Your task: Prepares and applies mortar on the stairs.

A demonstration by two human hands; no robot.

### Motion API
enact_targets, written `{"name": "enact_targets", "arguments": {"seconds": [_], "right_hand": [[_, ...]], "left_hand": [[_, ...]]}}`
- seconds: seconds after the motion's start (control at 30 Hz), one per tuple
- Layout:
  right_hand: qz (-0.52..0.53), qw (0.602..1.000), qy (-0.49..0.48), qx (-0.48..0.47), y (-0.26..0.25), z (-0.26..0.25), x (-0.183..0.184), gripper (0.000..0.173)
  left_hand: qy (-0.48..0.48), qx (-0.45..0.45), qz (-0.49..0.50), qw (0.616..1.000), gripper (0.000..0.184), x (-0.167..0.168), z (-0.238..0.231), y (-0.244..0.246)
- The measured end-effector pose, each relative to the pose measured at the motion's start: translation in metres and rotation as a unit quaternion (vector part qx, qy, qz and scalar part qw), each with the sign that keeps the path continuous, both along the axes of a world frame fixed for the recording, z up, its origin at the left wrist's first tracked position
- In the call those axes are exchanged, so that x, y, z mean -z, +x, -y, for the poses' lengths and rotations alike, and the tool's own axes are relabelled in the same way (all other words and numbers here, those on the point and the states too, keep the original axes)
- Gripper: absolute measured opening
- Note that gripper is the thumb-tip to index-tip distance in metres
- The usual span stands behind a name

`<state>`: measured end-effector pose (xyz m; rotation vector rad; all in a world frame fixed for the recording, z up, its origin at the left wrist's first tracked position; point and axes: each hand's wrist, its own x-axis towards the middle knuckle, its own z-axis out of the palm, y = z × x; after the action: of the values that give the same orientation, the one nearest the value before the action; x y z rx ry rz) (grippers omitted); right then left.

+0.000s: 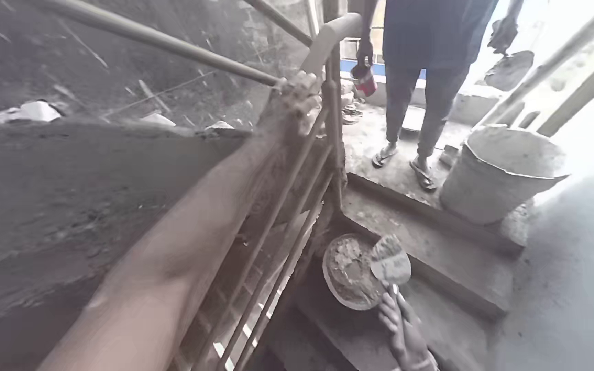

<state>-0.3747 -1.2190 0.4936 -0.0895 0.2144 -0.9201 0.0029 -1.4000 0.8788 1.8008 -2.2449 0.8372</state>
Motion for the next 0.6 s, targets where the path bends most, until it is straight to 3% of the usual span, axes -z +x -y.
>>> {"name": "enact_targets", "arguments": {"seconds": [0.13, 0.27, 0.37, 0.43, 0.53, 0.6], "right_hand": [[0.132, 0.991, 0.006, 0.019, 0.026, 0.062, -0.030, 0.027], [0.172, 0.984, 0.003, 0.047, 0.034, 0.129, -0.029, 0.029], [0.147, 0.984, -0.024, 0.102, 0.034, 0.183, -0.003, 0.037], [0.132, 0.981, -0.026, 0.143, 0.031, 0.217, 0.016, 0.028], [0.116, 0.968, -0.084, 0.206, 0.024, 0.262, 0.048, 0.028], [0.050, 0.945, -0.113, 0.302, 0.020, 0.289, 0.045, 0.024]], "left_hand": [[0.099, -0.075, 0.022, 0.992, 0.043, -0.014, 0.035, -0.005], [0.047, -0.050, -0.005, 0.998, 0.048, -0.002, 0.049, -0.004], [0.037, -0.058, 0.038, 0.997, 0.044, 0.000, 0.053, -0.003], [0.024, -0.044, 0.058, 0.997, 0.044, 0.002, 0.058, -0.003], [0.031, -0.054, 0.080, 0.995, 0.046, 0.005, 0.061, -0.006], [0.038, -0.082, 0.094, 0.991, 0.045, 0.004, 0.062, -0.009]]}}
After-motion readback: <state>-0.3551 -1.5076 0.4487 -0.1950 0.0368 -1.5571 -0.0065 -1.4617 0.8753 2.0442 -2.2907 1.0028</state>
